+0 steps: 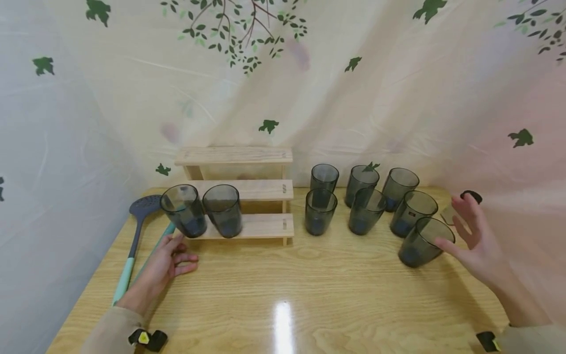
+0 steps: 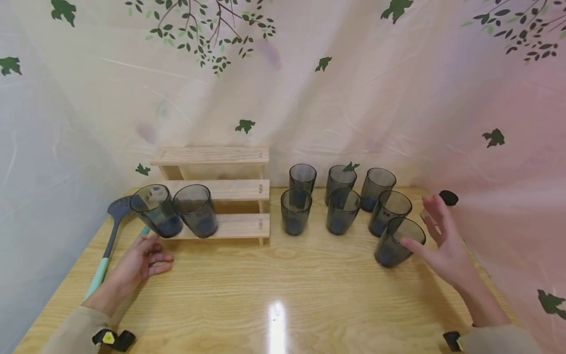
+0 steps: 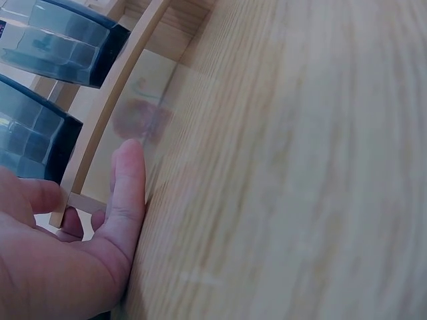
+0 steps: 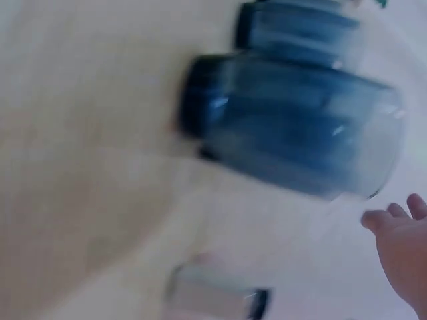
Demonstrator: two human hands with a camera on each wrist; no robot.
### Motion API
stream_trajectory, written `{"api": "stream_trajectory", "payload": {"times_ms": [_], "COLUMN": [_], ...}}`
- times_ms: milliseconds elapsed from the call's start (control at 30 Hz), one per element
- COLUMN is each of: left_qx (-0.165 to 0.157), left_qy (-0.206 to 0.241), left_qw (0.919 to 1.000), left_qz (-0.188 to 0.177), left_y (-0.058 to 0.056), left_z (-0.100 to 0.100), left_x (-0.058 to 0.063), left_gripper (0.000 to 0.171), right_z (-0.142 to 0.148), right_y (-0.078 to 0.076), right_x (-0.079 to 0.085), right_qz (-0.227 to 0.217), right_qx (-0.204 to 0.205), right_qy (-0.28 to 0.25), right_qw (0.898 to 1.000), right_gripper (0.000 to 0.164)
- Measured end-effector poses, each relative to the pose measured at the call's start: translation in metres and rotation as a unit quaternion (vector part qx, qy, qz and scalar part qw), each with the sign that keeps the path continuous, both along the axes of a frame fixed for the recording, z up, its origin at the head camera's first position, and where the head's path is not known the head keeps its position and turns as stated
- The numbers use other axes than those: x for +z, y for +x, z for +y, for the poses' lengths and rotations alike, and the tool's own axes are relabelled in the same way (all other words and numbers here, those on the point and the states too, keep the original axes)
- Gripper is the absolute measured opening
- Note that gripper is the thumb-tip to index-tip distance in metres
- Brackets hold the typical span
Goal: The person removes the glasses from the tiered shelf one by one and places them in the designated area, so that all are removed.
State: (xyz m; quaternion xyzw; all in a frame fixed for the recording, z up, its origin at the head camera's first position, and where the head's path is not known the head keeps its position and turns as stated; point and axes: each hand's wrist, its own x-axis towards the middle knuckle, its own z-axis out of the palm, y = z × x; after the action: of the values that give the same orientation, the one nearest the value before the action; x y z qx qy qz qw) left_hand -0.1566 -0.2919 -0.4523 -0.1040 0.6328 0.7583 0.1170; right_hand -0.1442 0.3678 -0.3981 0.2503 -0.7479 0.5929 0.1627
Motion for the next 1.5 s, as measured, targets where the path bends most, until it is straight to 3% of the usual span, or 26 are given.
{"api": "stream_trajectory", "payload": {"times_ms": [267, 533, 800, 1033, 1133, 1500], "left_qx": [-0.004, -0.005, -0.005, -0.006, -0.006, -0.008], "left_qy": [0.001, 0.0, 0.0, 0.001, 0.003, 0.01], "left_qw": [1.0, 1.0, 1.0, 1.0, 1.0, 0.9999], "left_qz": [0.006, 0.004, 0.003, 0.003, 0.003, 0.002], "left_y": [-0.001, -0.001, -0.002, -0.001, -0.001, -0.002], "left_z": [0.0, 0.0, -0.001, -0.002, -0.003, -0.002], "left_x": [-0.001, -0.002, -0.002, -0.002, -0.002, -0.003], "left_gripper": [0.034, 0.035, 0.035, 0.034, 0.034, 0.035], "right_z": [-0.055, -0.115, -0.177, -0.229, -0.249, -0.309], "right_y": [-0.012, -0.032, -0.049, -0.058, -0.063, -0.075], "right_x": [0.041, 0.058, 0.063, 0.064, 0.059, 0.029], "right_qz": [0.095, 0.1, 0.036, -0.065, -0.093, -0.16], "right_qx": [0.121, 0.17, 0.187, 0.135, 0.126, 0.181], "right_qy": [-0.059, -0.043, -0.002, 0.065, 0.082, 0.071], "right_qw": [0.986, 0.979, 0.982, 0.987, 0.984, 0.968], "right_gripper": [0.104, 0.093, 0.102, 0.114, 0.115, 0.118]}}
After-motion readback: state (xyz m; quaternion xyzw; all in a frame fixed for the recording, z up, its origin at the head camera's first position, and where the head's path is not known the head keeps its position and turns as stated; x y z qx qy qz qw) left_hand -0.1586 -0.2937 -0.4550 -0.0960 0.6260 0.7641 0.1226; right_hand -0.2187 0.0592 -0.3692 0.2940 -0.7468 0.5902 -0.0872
